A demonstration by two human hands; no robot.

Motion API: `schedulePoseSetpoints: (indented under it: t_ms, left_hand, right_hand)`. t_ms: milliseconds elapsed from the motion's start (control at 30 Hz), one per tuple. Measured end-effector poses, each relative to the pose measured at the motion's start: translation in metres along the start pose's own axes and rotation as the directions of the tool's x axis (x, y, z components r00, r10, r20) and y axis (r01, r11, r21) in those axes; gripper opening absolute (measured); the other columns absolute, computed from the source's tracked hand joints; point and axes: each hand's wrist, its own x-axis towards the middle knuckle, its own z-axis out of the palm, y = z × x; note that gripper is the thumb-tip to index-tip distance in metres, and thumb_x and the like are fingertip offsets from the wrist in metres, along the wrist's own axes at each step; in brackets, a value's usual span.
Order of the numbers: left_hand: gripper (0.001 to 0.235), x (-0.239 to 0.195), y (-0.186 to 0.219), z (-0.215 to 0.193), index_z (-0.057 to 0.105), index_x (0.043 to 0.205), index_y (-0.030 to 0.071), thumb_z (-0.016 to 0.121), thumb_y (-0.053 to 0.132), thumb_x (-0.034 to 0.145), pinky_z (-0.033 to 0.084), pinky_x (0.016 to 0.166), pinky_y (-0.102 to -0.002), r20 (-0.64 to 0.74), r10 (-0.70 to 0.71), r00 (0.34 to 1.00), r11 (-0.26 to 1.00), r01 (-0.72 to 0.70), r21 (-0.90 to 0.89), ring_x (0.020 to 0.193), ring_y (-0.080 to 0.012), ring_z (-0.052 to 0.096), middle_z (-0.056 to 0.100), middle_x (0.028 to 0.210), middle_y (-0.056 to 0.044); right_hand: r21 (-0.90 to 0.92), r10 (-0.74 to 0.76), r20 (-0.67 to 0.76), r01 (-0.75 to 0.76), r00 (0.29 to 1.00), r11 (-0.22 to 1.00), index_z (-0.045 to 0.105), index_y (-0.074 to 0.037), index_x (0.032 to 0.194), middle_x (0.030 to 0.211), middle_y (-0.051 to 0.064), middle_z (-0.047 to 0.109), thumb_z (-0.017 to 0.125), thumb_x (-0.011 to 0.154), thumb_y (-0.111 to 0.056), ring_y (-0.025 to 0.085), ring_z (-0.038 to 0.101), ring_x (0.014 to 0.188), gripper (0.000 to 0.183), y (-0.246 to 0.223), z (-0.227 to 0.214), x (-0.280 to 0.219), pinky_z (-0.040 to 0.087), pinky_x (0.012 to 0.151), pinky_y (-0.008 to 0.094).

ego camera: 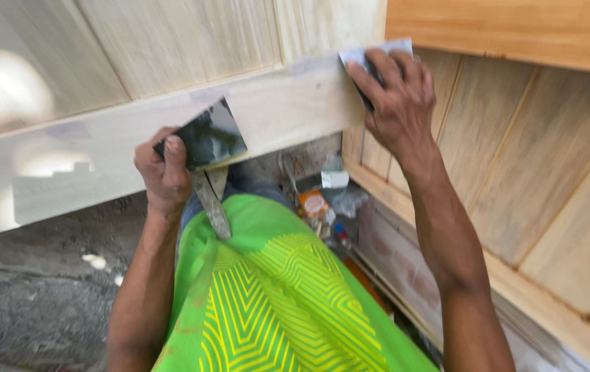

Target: The person uses a putty knife to apply a white filler to gaps and holes in a wooden surface, then smooths the filler with a sanding block. The person works along the edges and joints of the wooden panels, repeatedly applying and smoothing the filler.

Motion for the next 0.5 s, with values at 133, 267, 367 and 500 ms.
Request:
schedulePoseSetpoints:
  t_ms: [133,267,367,500]
  left_hand:
    - [0.053,-0.001,-0.003,0.000,0.068,0.105,-0.007,0.053,0.043,0.114,0.030,0.061,-0.028,0.014,-0.030,0.999,0.999,0.030,-0.018,0.069,-0.0080,0.042,0.050,0.073,0.002]
    - [0.055,0.000,0.000,0.001,0.068,0.102,-0.007,0.054,0.045,0.114,0.029,0.057,-0.028,-0.008,-0.012,1.000,1.000,0.012,-0.015,0.070,-0.0090,0.041,0.047,0.071,0.002]
    - [0.055,0.001,-0.004,-0.002,0.068,0.101,-0.006,0.052,0.045,0.114,0.032,0.061,-0.030,0.006,0.006,1.000,0.999,-0.006,0.033,0.069,-0.0086,0.044,0.050,0.072,0.002]
    - [0.054,-0.004,-0.005,-0.005,0.066,0.098,-0.006,0.052,0.044,0.115,0.028,0.056,-0.028,-0.001,-0.036,0.999,0.999,0.036,0.005,0.064,-0.0083,0.039,0.046,0.069,0.002]
  right_hand:
    - [0.001,-0.013,0.006,0.013,1.000,1.000,0.071,-0.023,0.139,0.145,0.005,0.061,0.078,0.094,-0.007,0.032,0.053,0.133,0.048,0.001,0.007,-0.010,0.045,0.106,0.050]
    - [-0.019,-0.014,0.009,0.014,1.000,1.000,0.074,-0.028,0.137,0.144,0.002,0.063,0.080,0.099,-0.009,0.030,0.053,0.129,0.043,0.012,0.005,-0.010,0.045,0.103,0.049]
    - [0.002,-0.003,-0.026,0.003,1.000,1.000,0.074,-0.021,0.135,0.146,0.006,0.063,0.077,0.092,-0.004,0.032,0.054,0.131,0.047,0.020,0.012,-0.004,0.045,0.103,0.050]
    - [-0.033,-0.053,-0.022,0.052,0.998,0.998,0.074,-0.021,0.133,0.145,0.008,0.063,0.076,0.090,-0.004,0.034,0.054,0.130,0.046,0.013,0.013,-0.007,0.044,0.102,0.050]
